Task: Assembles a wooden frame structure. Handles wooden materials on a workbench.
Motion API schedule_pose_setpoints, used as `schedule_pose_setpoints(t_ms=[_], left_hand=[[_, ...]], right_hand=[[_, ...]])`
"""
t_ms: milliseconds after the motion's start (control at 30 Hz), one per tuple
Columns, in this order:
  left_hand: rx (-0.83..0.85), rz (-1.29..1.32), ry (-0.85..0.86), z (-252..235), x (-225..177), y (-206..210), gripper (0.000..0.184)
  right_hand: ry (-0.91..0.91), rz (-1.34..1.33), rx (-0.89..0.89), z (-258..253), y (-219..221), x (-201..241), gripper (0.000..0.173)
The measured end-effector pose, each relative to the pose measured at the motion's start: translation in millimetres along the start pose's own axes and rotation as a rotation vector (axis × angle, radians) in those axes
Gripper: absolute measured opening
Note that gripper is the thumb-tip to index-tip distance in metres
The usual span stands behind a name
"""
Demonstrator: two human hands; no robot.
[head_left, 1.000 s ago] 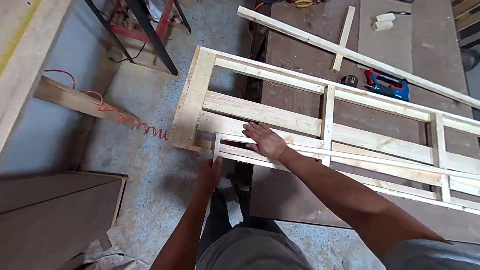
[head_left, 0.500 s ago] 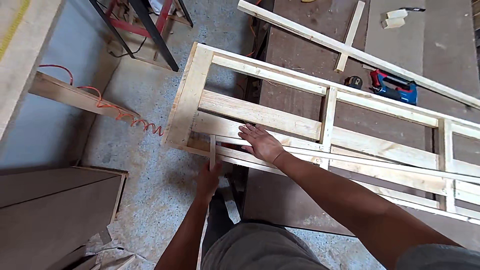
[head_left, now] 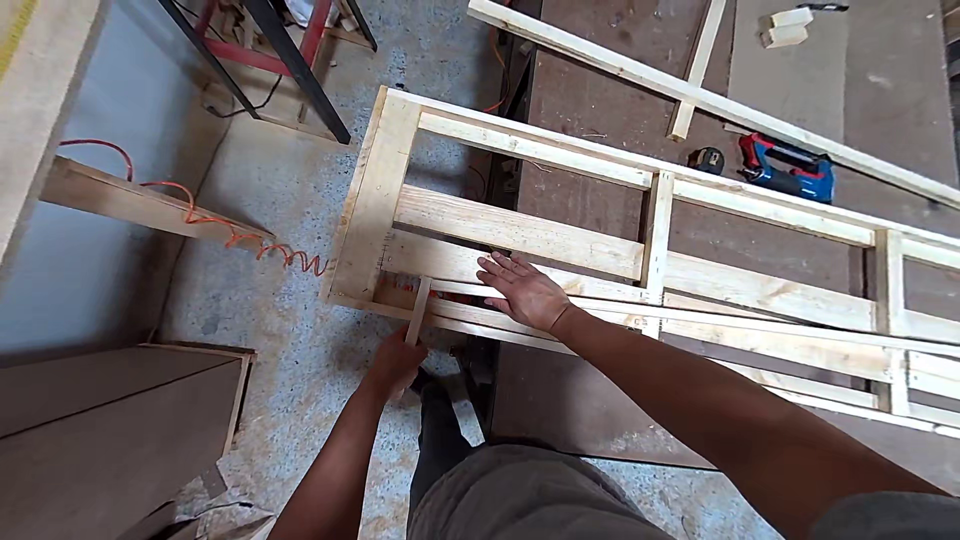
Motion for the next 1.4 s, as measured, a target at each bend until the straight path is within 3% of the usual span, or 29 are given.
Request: schedule_pose_setpoints(t_ms=[167,333,800,1033,1400], left_hand=[[0.044,-0.111,0.058,-3.2,0.6,-9.2,0.027],[-0.119,0.067,0.119,3.1,12.1,13.8,0.026],[-0.257,0.426,0.149,5.7,23.0,57.0,0.021],[-0.082,0.241,0.116,2.9,15.6,24.7,0.028],[-0.112,0.255,0.133,1.7,16.5,21.4,0.026]], right_hand=[[-0.003,-0.016,-0.013,1.8,-2.8,1.0,0.053],[0.014,-0.003,-0.016,1.7,-1.1,2.6,0.053],[0.016,0.017,-0.02,0.9,2.0,1.3,0.054],[0.005,0.015,-0.022,0.6,2.4,-0.1,0.054],[-0.004,0.012,-0.042,1.7,0.7,0.2,0.053]])
Point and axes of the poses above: each hand's wrist, its own z-axis away from the middle knuckle, its own y-axis out of the palm, x = y × z, the point moved 8 cm from there along -z, towards the middle knuckle, and after that the axes turned 14 degrees about z, right-handed, at the moved point
